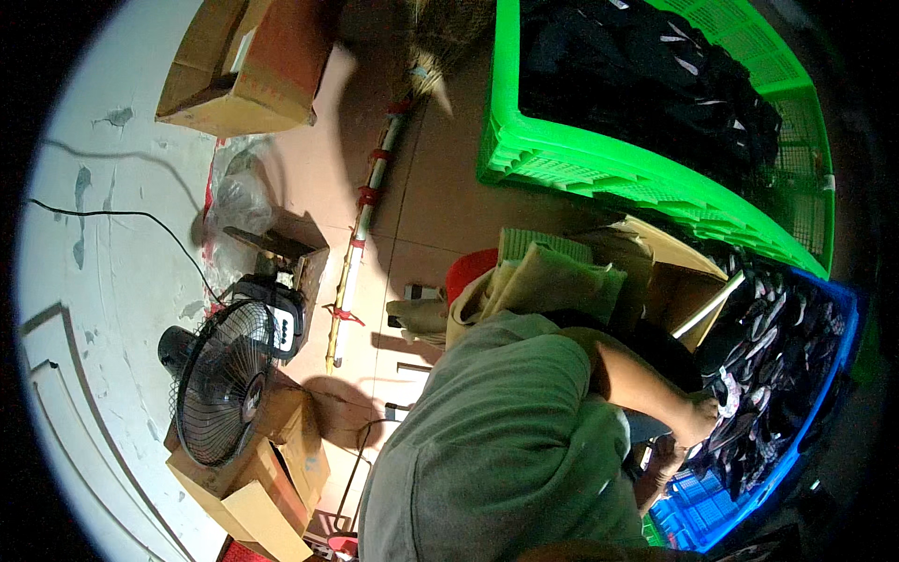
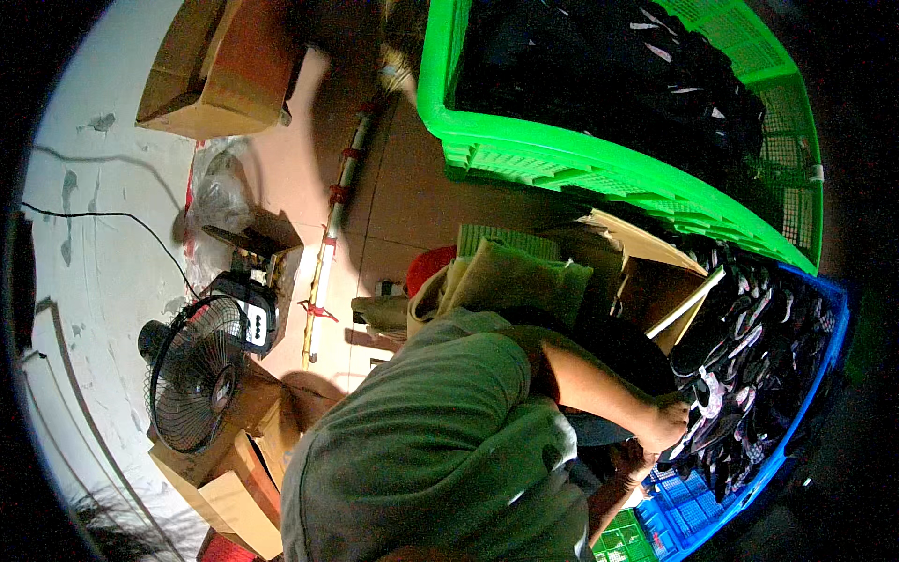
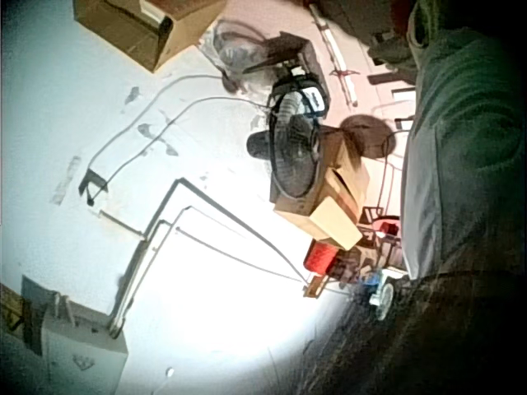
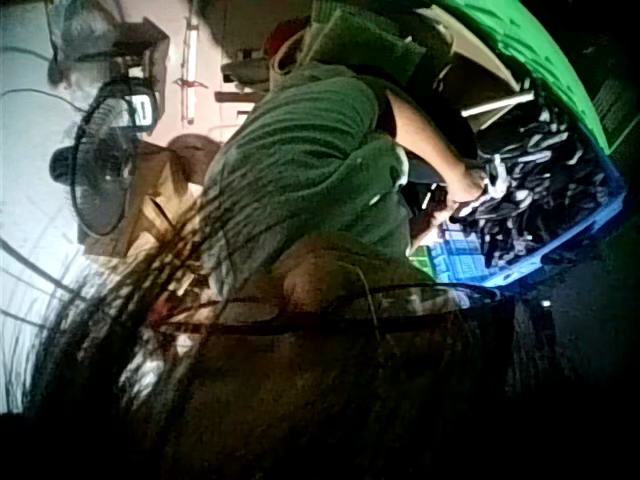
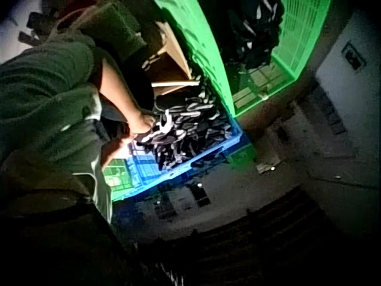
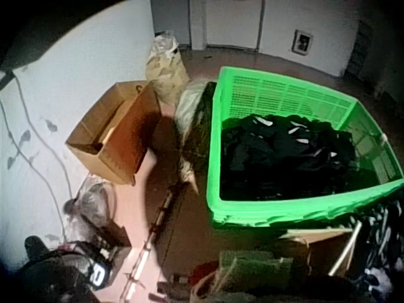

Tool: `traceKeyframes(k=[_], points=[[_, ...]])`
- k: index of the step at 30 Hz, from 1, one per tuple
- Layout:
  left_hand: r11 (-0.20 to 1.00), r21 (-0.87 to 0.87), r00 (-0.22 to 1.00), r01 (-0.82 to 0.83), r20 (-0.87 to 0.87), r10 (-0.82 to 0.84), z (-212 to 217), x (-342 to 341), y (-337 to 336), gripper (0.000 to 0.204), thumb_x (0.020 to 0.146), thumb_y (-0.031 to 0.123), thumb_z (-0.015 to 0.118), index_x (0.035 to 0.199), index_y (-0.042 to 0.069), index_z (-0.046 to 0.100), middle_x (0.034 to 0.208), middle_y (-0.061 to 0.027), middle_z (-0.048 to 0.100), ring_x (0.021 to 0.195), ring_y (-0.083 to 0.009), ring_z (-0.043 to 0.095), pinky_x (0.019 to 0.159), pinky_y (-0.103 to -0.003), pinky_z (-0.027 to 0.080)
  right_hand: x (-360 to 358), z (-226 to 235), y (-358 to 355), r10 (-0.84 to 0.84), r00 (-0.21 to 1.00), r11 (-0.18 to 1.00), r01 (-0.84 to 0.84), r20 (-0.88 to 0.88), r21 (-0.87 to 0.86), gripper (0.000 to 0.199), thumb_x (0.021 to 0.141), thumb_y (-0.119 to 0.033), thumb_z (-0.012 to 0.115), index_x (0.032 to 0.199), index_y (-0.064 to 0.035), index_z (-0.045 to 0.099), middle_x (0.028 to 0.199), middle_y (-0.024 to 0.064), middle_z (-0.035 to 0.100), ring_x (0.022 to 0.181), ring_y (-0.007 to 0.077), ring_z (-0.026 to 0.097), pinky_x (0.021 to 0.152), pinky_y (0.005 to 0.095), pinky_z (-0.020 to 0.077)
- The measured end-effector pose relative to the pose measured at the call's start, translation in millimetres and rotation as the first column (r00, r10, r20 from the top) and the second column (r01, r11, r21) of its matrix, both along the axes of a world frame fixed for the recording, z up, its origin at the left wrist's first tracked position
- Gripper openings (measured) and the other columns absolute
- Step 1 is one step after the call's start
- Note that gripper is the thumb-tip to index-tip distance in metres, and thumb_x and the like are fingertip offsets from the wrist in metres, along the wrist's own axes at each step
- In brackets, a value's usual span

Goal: The person sits on the floor and sews a black slipper using a needle and thread. They pull the thread through the fabric repeatedly to attach a sole or trim, then place the finished slipper into a green crate.

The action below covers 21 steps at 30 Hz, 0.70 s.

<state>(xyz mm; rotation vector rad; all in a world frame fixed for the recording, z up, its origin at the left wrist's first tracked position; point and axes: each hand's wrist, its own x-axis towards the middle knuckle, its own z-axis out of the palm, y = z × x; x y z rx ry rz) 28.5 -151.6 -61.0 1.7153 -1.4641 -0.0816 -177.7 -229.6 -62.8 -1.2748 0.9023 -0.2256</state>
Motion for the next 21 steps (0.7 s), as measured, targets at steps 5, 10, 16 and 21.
traceKeyframes(k=[5, 10, 16, 21], points=[[0.993, 0.016, 0.993, 0.115, -0.03, -0.115, 0.9, 4.0, 11.3, 0.069, 0.052, 0.066, 0.082, 0.083, 0.005, 0.079, 0.094, -0.0114, 0.075, 0.1, -0.0289, 0.066, 0.098, -0.041, 0.045, -3.4, 0.0, 6.2, -0.033, 0.999, 0.999, 0.033, -0.011, -0.017, 0.029, 0.089, -0.033, 0.074, 0.102, -0.0131, 0.057, 0.079, -0.0042, 0.046, 0.064, 0.011, 0.046, 0.054, 0.0294, 0.0385], [0.988, 0.017, 0.988, 0.151, -0.033, -0.15, 5.2, 7.1, 15.5, 0.069, 0.052, 0.065, 0.082, 0.083, 0.004, 0.078, 0.093, -0.0122, 0.074, 0.101, -0.0294, 0.066, 0.099, -0.042, 0.045, 4.6, -2.0, 5.8, -0.031, 1.0, 0.999, 0.031, -0.003, -0.029, 0.029, 0.091, -0.032, 0.072, 0.106, -0.0118, 0.057, 0.084, -0.0027, 0.05, 0.069, 0.0122, 0.05, 0.057, 0.0306, 0.0421], [0.987, -0.01, 0.985, 0.163, -0.054, -0.163, -2.6, -3.2, 8.4, 0.069, 0.051, 0.064, 0.083, 0.082, 0.003, 0.078, 0.091, -0.0132, 0.074, 0.101, -0.03, 0.065, 0.099, -0.042, 0.045, 5.6, -6.3, 8.2, -0.041, 0.999, 0.999, 0.041, 0.014, -0.027, 0.031, 0.092, -0.032, 0.069, 0.11, -0.0102, 0.057, 0.09, -0.0009, 0.055, 0.074, 0.0136, 0.055, 0.061, 0.0319, 0.0464], [0.999, 0.022, 0.999, 0.036, 0.013, -0.037, -16.3, -21.5, -20.2, 0.069, 0.05, 0.062, 0.084, 0.082, 0.001, 0.078, 0.09, -0.0137, 0.073, 0.099, -0.0296, 0.063, 0.099, -0.044, 0.044, 15.9, -13.6, 15.2, -0.041, 0.999, 0.999, 0.041, 0.034, -0.017, 0.032, 0.093, -0.032, 0.067, 0.113, -0.009, 0.057, 0.095, 0.0006, 0.058, 0.079, 0.0148, 0.059, 0.064, 0.033, 0.0501]])
